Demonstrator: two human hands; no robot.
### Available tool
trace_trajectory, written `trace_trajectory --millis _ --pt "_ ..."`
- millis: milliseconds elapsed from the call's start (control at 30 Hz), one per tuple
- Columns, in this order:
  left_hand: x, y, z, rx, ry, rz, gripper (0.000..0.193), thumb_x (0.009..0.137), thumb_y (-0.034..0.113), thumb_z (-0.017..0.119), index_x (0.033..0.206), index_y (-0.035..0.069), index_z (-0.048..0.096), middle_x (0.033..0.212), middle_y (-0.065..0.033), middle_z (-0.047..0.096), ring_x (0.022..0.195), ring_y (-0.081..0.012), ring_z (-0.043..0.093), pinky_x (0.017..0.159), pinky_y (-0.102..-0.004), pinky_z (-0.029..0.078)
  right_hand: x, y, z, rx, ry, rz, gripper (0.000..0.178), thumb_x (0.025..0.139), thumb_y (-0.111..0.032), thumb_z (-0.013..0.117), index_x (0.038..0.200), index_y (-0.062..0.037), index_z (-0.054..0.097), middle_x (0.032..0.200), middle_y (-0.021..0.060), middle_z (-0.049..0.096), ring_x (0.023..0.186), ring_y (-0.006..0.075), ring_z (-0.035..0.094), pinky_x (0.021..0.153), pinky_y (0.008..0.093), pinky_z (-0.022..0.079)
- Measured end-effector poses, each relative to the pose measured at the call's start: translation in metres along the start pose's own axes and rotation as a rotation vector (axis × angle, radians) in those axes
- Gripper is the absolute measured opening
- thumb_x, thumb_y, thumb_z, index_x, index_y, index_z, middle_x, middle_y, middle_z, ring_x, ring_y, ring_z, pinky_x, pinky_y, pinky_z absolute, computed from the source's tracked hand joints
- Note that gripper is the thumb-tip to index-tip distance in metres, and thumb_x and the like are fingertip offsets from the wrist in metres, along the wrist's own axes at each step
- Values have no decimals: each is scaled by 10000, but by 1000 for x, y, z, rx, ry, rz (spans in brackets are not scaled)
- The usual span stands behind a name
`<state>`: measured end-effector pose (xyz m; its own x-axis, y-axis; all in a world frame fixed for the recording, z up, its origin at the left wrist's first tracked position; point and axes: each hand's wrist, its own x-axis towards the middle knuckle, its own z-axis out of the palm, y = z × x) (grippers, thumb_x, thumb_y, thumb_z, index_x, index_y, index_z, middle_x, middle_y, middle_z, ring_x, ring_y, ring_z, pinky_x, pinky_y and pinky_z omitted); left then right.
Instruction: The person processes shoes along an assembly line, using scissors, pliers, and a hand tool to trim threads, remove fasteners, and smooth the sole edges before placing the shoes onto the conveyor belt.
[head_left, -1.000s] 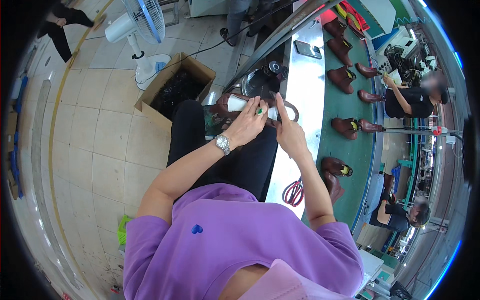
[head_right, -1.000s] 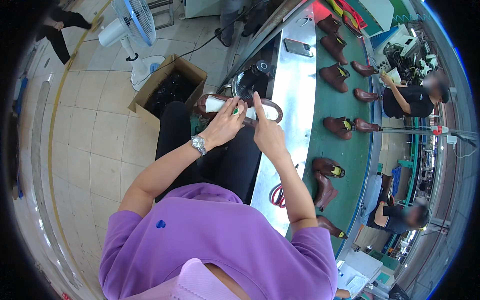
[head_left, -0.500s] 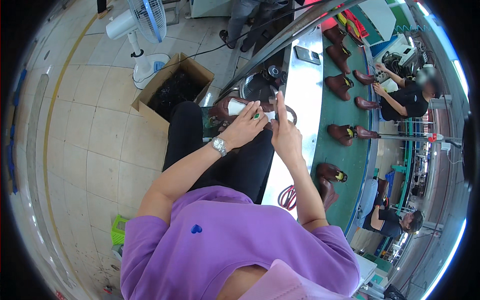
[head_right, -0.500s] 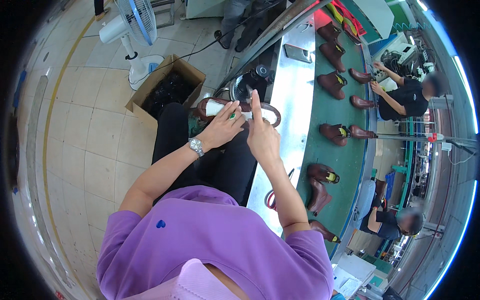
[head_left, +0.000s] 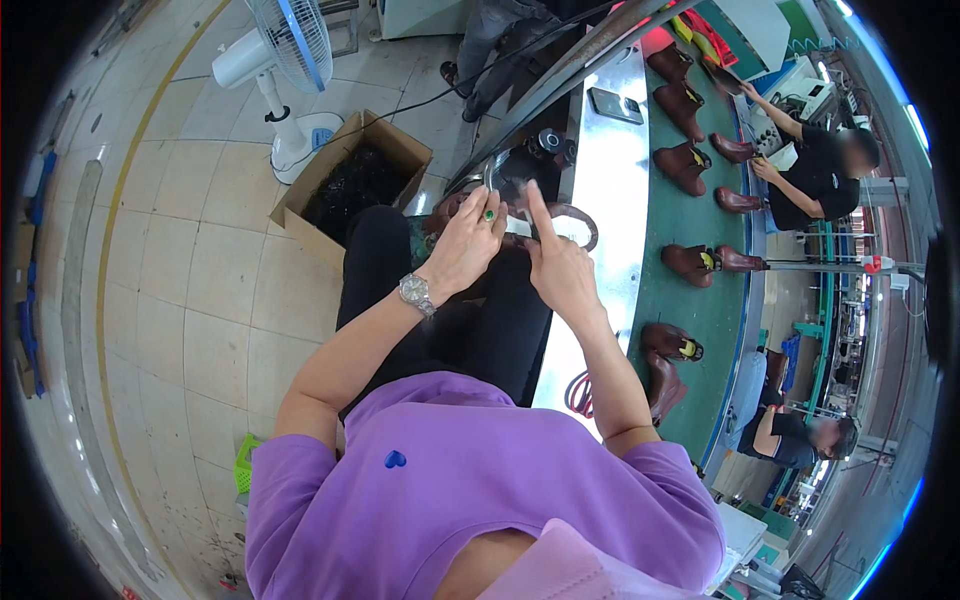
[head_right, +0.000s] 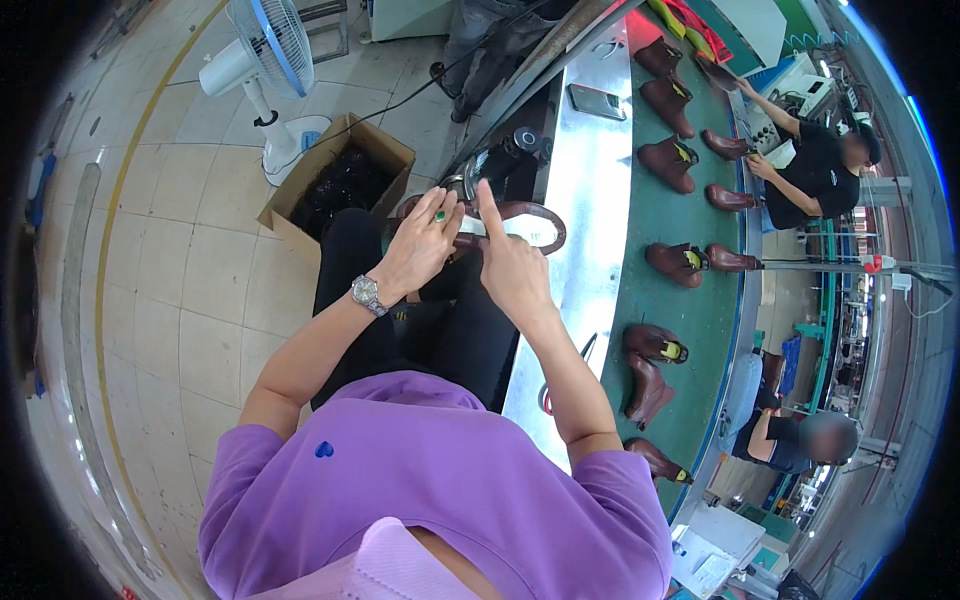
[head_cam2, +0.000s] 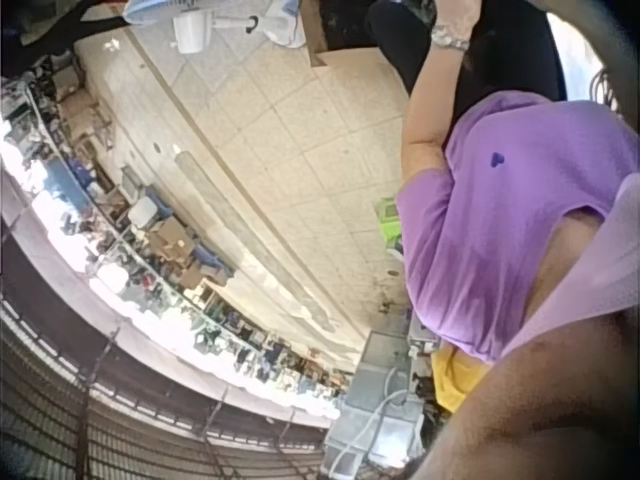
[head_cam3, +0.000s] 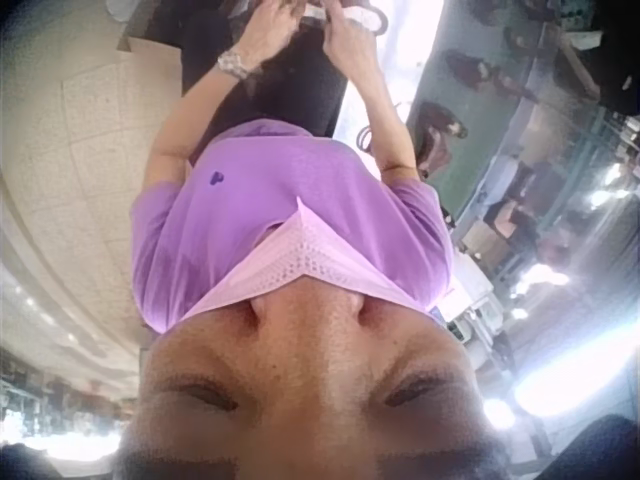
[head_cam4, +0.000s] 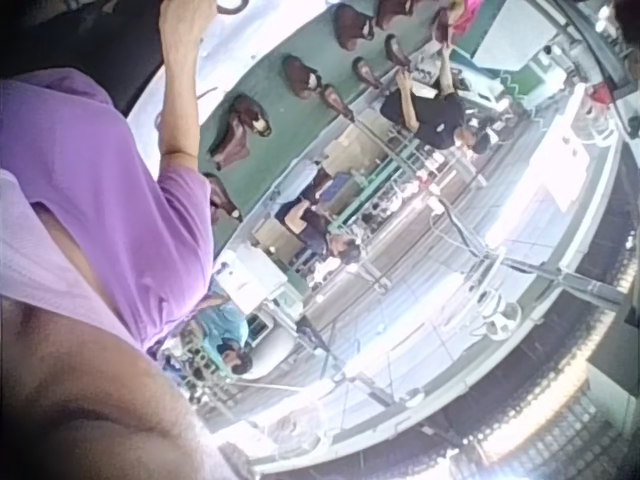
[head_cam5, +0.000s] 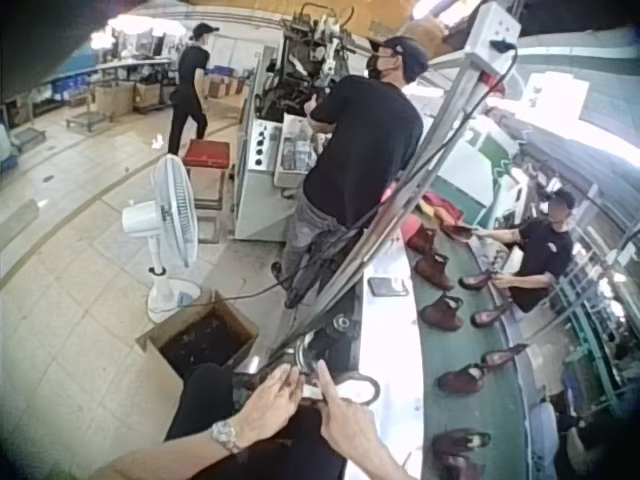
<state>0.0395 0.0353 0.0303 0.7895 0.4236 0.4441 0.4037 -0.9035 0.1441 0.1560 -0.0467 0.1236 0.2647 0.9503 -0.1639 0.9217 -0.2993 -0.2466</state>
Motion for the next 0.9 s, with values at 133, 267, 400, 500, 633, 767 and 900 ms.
trace_trajectory --millis 133,267,400,500,633,767,900 --pt "2 -3 -17 -326 12 -62 495 679 122 683 1114 -51 520 1200 -198 508 1183 -321 434 1046 -386 297 -3 0 21 152 221 0 740 838 -67 517 1439 -181 100 644 241 593 600 409 592 578 488 457" --pt "-5 -17 -27 -612 197 -339 527 658 137 740 1118 6 518 1177 -178 522 1170 -318 449 1008 -394 324 3 -2 9 40 -10 -46 738 841 -52 512 1440 -177 100 662 237 596 606 411 592 567 470 455" --pt "-16 -32 -37 -657 238 -469 584 664 169 749 1158 -10 495 1168 -178 534 1099 -335 506 927 -359 407 10 -4 21 230 240 -50 758 830 -54 524 1440 -180 92 679 239 599 616 406 598 595 489 465" --pt "-34 -32 -39 -712 272 -582 567 665 135 750 1156 6 498 1173 -172 534 1078 -320 517 925 -347 406 21 -5 15 53 -2 -50 759 828 -57 521 1439 -209 97 660 239 594 614 408 594 594 487 464" --pt "-80 -22 -28 -699 247 -705 565 663 121 745 1160 20 495 1163 -167 533 1068 -319 522 902 -358 424 17 -18 7 178 178 -118 754 835 -62 504 1440 -224 85 668 238 597 601 418 586 570 505 448" --pt "-105 -3 -4 -872 67 -815 535 681 138 744 1141 23 496 1079 -147 549 949 -259 588 789 -333 493 18 -4 28 54 15 -88 783 822 -81 527 1441 -228 70 626 241 589 615 430 590 613 512 455" --pt "-109 8 -7 -957 10 -731 567 704 165 743 1185 47 467 1126 -151 517 902 -257 610 751 -322 514 38 15 6 23 26 -101 765 814 -100 535 1429 -288 120 789 258 604 718 423 599 671 503 464"
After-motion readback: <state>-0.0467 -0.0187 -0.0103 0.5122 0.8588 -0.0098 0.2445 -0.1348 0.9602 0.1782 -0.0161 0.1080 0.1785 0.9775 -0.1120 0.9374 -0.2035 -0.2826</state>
